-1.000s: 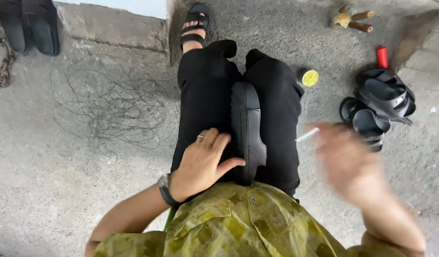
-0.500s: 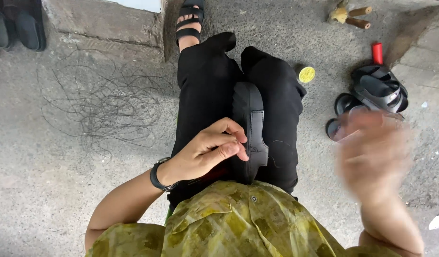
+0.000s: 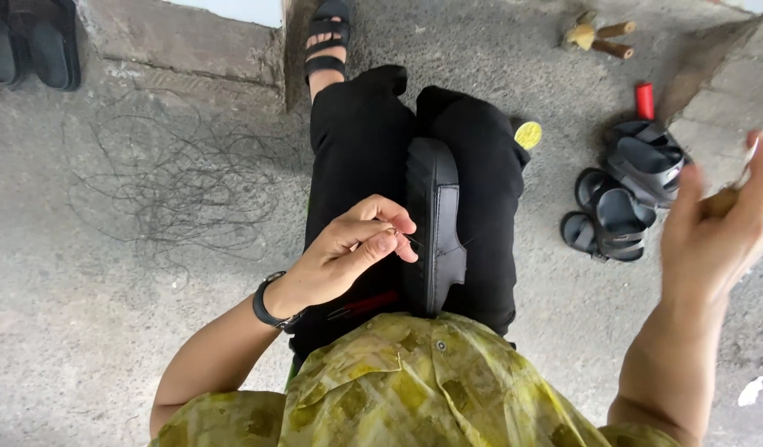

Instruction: Hand-sewing the sole of a black sandal using a needle and thread while sitting on the floor.

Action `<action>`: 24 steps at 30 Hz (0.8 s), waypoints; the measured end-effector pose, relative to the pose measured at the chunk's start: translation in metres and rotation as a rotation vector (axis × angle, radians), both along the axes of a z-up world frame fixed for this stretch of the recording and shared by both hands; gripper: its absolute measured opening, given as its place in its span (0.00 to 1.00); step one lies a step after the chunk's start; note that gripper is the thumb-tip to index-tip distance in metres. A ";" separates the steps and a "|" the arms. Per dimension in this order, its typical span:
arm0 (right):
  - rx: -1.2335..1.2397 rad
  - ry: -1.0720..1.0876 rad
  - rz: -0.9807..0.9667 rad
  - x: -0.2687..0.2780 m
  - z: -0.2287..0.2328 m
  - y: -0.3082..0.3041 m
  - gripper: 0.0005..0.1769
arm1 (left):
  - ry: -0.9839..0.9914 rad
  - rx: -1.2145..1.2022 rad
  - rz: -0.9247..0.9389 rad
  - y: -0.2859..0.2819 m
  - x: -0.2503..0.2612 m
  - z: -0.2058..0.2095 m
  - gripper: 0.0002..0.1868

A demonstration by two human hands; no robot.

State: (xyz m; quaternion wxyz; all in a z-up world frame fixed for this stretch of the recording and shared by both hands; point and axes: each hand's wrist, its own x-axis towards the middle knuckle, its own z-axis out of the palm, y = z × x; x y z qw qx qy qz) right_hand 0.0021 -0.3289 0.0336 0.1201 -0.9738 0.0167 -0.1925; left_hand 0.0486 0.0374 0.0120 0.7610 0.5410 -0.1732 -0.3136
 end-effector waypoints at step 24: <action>0.196 0.291 0.718 -0.001 -0.012 0.100 0.18 | -0.901 0.619 0.437 0.007 0.071 -0.006 0.16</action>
